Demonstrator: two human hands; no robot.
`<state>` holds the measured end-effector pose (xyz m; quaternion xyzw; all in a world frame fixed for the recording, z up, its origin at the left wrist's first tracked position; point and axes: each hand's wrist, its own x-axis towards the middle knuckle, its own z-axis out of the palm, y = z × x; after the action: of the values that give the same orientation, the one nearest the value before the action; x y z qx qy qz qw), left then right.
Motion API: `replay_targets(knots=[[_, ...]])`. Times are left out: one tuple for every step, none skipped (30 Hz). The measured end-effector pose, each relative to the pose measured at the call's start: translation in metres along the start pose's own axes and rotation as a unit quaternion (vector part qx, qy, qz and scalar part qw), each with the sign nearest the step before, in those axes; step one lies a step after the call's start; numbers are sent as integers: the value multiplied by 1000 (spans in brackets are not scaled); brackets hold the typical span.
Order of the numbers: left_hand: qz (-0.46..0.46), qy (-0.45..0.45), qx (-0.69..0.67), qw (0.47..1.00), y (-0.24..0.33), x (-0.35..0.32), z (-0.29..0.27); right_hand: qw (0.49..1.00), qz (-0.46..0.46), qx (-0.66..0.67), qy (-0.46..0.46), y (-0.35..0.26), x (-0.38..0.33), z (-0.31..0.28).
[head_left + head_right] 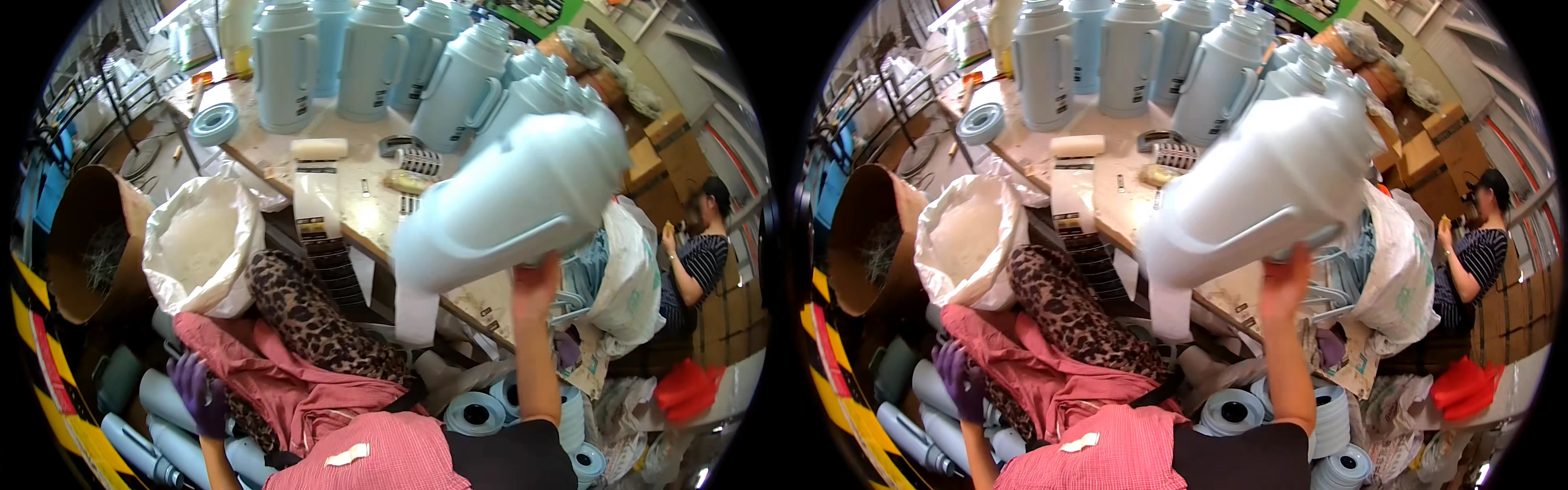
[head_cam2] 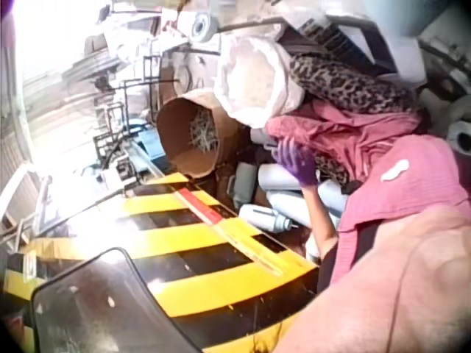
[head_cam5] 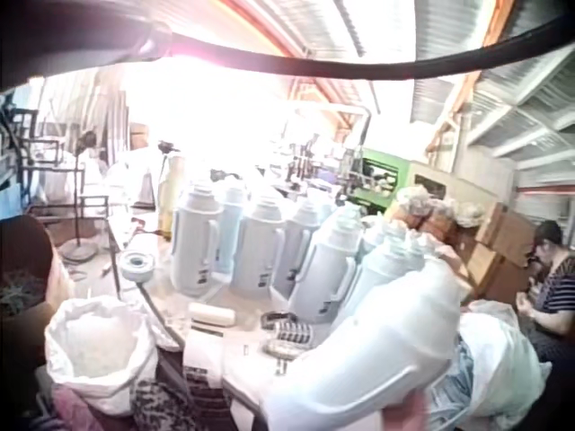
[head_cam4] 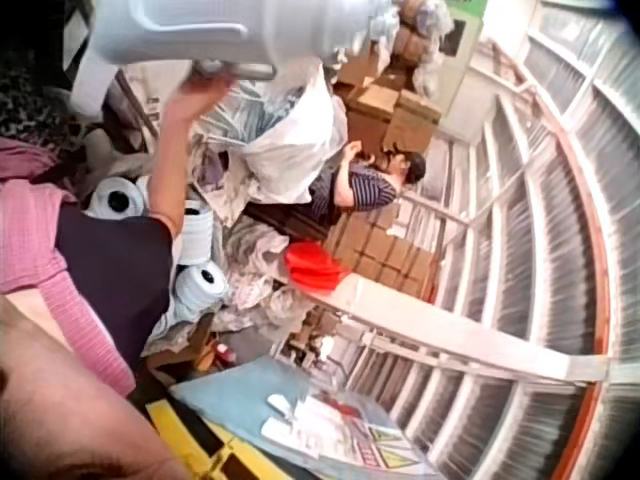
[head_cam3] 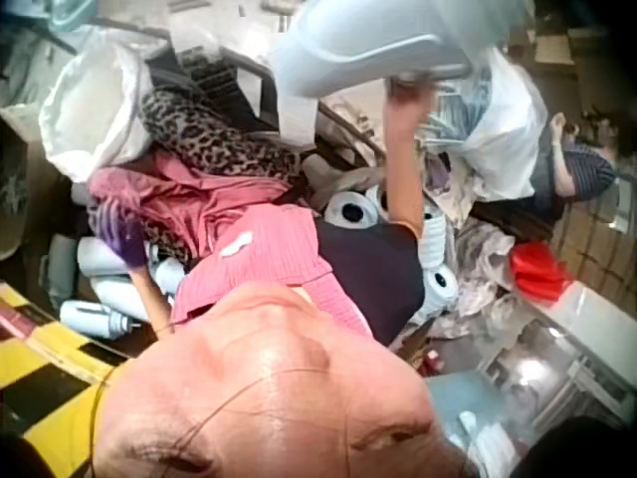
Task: The person assembles thermal flasks by placing a sealing ring inside the neck, applying a label to the body, and screwing on a base cap.
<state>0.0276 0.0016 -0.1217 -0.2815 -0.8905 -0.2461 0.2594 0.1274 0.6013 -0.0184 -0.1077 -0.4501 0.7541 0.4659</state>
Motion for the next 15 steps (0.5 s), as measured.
replay_targets(knots=[[-99, 6, -24, 995, -6, -21, -2, 999, -48, -24, -2, -30, 14, -13], [-183, 63, -106, 975, -11, -39, 0, 993, -105, -37, 35, -50, 31, -24], [-291, 103, -183, 933, -13, -56, 5, 986, -157, -49, 0, -71, 50, -35], [-296, 93, -168, 936, -24, -65, 4, 981, -182, -66, 14, -82, 73, -47], [-357, 113, -217, 902, -31, -71, 7, 974, -208, -75, 40, -85, 103, -59], [-362, 123, -249, 890, -36, -72, 11, 964, -244, -75, 71, -84, 137, -72], [-383, 133, -281, 870, -39, -70, 14, 954, -263, -98, 109, -80, 173, -86], [-418, 151, -308, 841, -42, -62, 18, 939, -298, -100, 141, -68, 204, -101], [-395, 120, -280, 867, -40, -57, 14, 884, -296, -312, 184, -55, 226, -120], [-391, 114, -258, 876, -37, -53, 14, 750, -286, -550, 231, -43, 245, -139], [-363, 111, -260, 888, -32, -52, 13, 611, -256, -695, 281, -32, 260, -155], [-398, 123, -277, 866, -25, -57, 17, 749, -269, -548, 257, -13, 270, -167], [-397, 132, -267, 868, -23, -69, 13, 862, -244, -374, 240, 4, 277, -174], [-385, 148, -258, 874, -26, -79, 12, 833, -225, -443, 243, 16, 287, -177], [-412, 183, -277, 848, -33, -92, 14, 581, -217, -755, 212, 14, 290, -181]])
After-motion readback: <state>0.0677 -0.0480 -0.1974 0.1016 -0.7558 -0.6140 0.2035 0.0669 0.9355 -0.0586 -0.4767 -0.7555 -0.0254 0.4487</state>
